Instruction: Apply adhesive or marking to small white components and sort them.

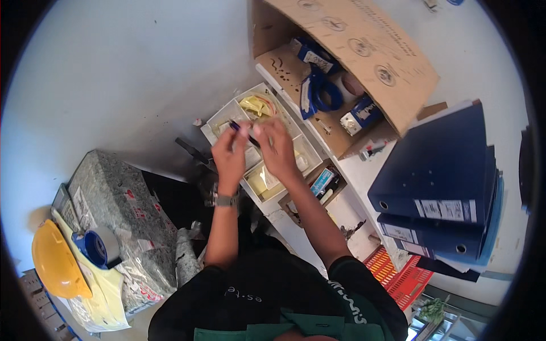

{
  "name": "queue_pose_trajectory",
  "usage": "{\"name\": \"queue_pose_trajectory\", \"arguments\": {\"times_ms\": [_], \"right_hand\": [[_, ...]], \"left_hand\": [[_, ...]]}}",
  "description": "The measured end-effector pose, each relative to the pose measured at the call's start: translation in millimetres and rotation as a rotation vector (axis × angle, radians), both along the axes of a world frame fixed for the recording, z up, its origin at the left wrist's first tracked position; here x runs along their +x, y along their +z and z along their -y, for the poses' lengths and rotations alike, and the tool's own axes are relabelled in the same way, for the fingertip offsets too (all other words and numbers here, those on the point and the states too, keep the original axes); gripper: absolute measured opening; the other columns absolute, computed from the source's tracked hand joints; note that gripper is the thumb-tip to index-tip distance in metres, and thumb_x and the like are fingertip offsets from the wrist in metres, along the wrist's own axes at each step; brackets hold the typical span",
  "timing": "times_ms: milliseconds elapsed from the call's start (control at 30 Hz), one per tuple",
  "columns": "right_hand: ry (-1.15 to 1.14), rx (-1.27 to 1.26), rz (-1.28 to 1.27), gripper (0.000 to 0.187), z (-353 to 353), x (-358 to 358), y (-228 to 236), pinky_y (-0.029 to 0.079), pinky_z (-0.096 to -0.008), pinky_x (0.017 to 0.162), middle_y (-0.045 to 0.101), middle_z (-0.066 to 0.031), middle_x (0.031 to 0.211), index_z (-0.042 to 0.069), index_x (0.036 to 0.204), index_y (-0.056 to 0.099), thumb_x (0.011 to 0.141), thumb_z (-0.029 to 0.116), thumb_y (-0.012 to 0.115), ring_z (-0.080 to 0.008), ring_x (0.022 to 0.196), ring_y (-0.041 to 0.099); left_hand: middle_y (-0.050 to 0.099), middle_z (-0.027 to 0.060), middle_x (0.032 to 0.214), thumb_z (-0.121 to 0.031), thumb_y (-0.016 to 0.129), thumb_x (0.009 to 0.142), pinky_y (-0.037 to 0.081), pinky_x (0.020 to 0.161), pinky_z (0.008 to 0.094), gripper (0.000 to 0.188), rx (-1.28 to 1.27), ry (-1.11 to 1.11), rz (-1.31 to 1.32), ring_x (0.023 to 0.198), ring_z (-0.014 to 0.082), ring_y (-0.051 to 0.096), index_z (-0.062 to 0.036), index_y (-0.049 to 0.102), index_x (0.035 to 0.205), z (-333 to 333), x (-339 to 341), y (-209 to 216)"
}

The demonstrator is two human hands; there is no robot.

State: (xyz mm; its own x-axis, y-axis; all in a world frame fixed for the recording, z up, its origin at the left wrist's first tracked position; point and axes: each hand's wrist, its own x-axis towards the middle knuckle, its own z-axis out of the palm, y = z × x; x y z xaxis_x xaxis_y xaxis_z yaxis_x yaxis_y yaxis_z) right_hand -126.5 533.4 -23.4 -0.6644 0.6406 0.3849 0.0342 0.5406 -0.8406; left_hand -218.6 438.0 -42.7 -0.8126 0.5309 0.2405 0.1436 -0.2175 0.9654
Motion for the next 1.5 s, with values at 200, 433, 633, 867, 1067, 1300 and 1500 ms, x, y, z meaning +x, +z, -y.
{"name": "queue_pose_trajectory", "arguments": {"times_ms": [200, 433, 633, 867, 1067, 1300, 1500], "right_hand": [[-0.262, 0.438, 0.218, 0.024, -66, -59, -23, 0.048, -0.0481, 0.095, 0.061, -0.0227, 0.114, 0.000, 0.111, 0.069, 0.092, 0.015, 0.065, -0.0422, 0.106, 0.059], [-0.068, 0.389, 0.036, 0.029, 1, 33, -12, 0.053, -0.0426, 0.090, 0.065, -0.0190, 0.117, 0.000, 0.112, 0.070, 0.084, 0.002, 0.071, -0.0369, 0.106, 0.064], [-0.329, -0.306, 0.427, 0.011, 93, 190, -34, 0.055, -0.0321, 0.076, 0.074, -0.0121, 0.083, -0.002, 0.096, 0.073, 0.092, 0.008, 0.069, -0.0215, 0.079, 0.072], [-0.216, 0.057, 0.223, 0.011, 66, 139, 3, 0.055, -0.0356, 0.074, 0.072, -0.0145, 0.089, -0.002, 0.099, 0.072, 0.089, 0.002, 0.069, -0.0296, 0.080, 0.070], [-0.060, 0.420, 0.178, 0.029, -19, 5, 24, 0.049, -0.0466, 0.092, 0.064, -0.0202, 0.112, -0.002, 0.116, 0.064, 0.087, -0.001, 0.063, -0.0396, 0.106, 0.060], [0.044, 0.498, 0.712, 0.030, -112, -86, -20, 0.049, -0.0493, 0.097, 0.067, -0.0251, 0.113, -0.002, 0.113, 0.069, 0.088, 0.005, 0.054, -0.0433, 0.109, 0.062], [0.365, 0.429, 1.073, 0.031, -132, -124, -41, 0.052, -0.0487, 0.091, 0.070, -0.0252, 0.110, 0.002, 0.112, 0.071, 0.087, 0.016, 0.058, -0.0412, 0.104, 0.067]], "left_hand": [[0.074, 0.0141, 0.091, -0.032, 0.056, 0.104, 0.052, 0.074, 0.0310, 0.035, -0.145, -0.034, 0.077, 0.085, 0.0181, 0.070, 0.0027, 0.061, 0.102, -65, -61, -30], [0.067, 0.0228, 0.084, -0.023, 0.059, 0.093, 0.050, 0.071, 0.0505, 0.024, -0.499, -0.131, -0.550, 0.081, 0.0425, 0.065, 0.0004, 0.058, 0.091, -115, -83, -42], [0.070, 0.0184, 0.087, -0.027, 0.063, 0.086, 0.051, 0.076, 0.0511, 0.026, -0.781, -0.253, -0.916, 0.090, 0.0384, 0.067, -0.0031, 0.065, 0.096, -137, -60, -60], [0.075, 0.0122, 0.093, -0.029, 0.065, 0.084, 0.034, 0.100, 0.0585, 0.027, -1.035, -0.453, -1.086, 0.098, 0.0306, 0.066, -0.0071, 0.073, 0.097, -134, -51, -64], [0.071, 0.0097, 0.118, -0.038, 0.058, 0.091, 0.022, 0.110, 0.0719, 0.039, -0.811, -0.556, -0.952, 0.123, 0.0321, 0.056, -0.0138, 0.071, 0.119, -110, -41, -59], [0.061, 0.0106, 0.138, -0.037, 0.057, 0.093, 0.031, 0.105, 0.0739, 0.051, -0.784, -0.354, -0.950, 0.127, 0.0305, 0.055, -0.0126, 0.058, 0.138, -111, -17, -64], [0.072, 0.0136, 0.105, -0.024, 0.067, 0.086, 0.040, 0.099, 0.0612, 0.035, -0.649, -0.284, -0.961, 0.099, 0.0313, 0.067, -0.0087, 0.068, 0.117, -98, -21, -58]]}}
